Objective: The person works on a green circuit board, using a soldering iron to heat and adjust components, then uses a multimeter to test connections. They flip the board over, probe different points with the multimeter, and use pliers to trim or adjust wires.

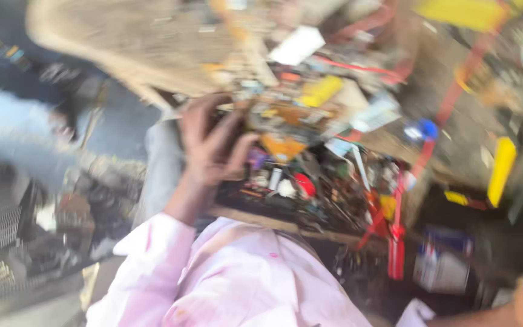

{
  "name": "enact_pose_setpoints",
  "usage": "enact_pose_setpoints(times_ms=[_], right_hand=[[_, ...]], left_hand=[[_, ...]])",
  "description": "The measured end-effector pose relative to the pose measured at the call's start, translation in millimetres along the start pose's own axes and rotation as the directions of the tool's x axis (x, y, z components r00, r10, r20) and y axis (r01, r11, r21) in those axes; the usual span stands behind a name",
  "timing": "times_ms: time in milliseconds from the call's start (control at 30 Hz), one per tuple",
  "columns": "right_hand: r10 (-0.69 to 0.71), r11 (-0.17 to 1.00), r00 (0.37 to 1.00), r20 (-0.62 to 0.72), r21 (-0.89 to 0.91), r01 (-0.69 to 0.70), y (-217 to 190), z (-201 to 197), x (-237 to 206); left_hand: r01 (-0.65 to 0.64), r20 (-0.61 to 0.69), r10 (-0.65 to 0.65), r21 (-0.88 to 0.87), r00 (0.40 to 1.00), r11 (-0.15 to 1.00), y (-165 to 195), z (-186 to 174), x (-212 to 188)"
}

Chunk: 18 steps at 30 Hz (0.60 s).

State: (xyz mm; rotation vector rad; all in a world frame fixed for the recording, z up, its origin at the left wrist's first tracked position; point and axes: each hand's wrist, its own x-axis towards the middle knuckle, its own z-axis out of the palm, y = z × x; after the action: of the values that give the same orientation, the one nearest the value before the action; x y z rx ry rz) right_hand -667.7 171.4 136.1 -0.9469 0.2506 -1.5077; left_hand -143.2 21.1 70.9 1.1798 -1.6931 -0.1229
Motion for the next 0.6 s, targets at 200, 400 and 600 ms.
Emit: enact_pose_setpoints(times_ms=[200,400,600], right_hand=[[0.219,0.971,0.976,0.014,-0.097,-0.217,36,-52,15],[0.284,0.957,0.947,0.147,-0.106,-0.271,58,-72,46],[0.289,0.956,0.919,0.267,-0.132,-0.262,84,-80,61]], left_hand=[[-0.004,-0.095,0.012,0.084,0.995,0.996,-28,-30,3],[0.311,-0.313,-0.223,0.267,0.923,0.912,-72,-67,57],[0.313,-0.187,-0.262,0.347,0.947,0.884,-114,-99,92]])
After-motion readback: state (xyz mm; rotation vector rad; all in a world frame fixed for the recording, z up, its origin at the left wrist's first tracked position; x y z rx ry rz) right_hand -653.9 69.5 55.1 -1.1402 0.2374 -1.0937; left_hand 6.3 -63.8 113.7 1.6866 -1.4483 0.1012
